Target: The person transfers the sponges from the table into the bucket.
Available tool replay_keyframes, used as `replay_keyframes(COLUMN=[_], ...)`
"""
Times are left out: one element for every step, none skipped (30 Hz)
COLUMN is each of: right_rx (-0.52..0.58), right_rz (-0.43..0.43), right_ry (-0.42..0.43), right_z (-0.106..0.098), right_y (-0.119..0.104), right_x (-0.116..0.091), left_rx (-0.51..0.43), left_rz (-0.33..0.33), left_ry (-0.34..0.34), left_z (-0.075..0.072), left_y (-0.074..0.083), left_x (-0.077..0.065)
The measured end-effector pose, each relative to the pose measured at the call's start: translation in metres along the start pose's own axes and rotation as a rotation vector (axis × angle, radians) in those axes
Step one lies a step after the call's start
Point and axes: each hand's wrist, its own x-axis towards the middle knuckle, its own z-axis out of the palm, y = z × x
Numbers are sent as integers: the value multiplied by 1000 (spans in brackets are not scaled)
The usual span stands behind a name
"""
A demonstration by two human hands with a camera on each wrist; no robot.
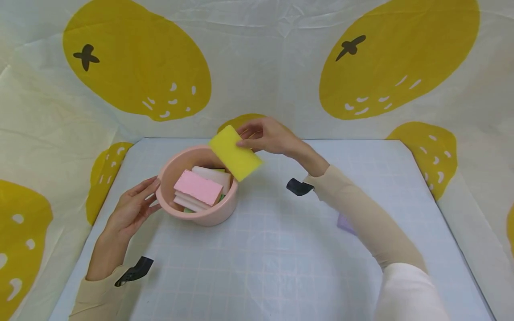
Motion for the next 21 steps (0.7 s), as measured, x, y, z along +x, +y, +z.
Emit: replay_keyframes(right_rx=[3,8,13,13,9,3,-2,-2,-5,-9,-9,-8,-9,-10,-22,-37,-54,-77,-102,-123,-146], right_rz=[-1,0,1,4,4,4,6,6,7,7,3,0,-6,-16,-29,-52,-72,-93,-113,-130,-149], right_ry=[-5,-10,-16,-21,-29,-39,-48,-58,-69,-79,-92,-101,-110,-120,-129,-133,-137,-136,-137,-139,-137], right_z=[2,4,7,9,11,14,16,19,21,24,26,29,31,34,36,38,41,43,45,48,50], right_y=[-1,-1,-2,-3,-3,-4,-4,-4,-5,-5,-5,-5,-5,-5,-5,-5,-5,-6,-6,-7,-8], right_x=[2,5,7,9,11,13,15,17,19,21,23,24,26,28,30,32,34,35,37,38,39], left_rx=[0,2,2,3,4,4,5,5,4,4,5,4,4,3,3,3,3,3,3,2,2], left_rz=[1,2,4,5,6,7,8,9,9,8,8,8,8,8,6,4,2,-1,-3,-6,-8], left_ry=[-1,-2,-3,-4,-4,-5,-5,-5,-5,-5,-5,-6,-6,-7,-7,-6,-6,-6,-5,-4,-4], left_z=[0,0,0,0,0,0,0,1,1,1,1,1,1,1,1,1,1,1,1,1,1], left_y=[0,0,0,0,0,0,0,0,0,0,0,0,0,0,0,0,0,1,1,1,1], left_x=[0,0,0,0,0,-1,-1,-1,-1,-1,-1,-1,-1,-1,-1,-1,-1,-1,-1,-1,-1])
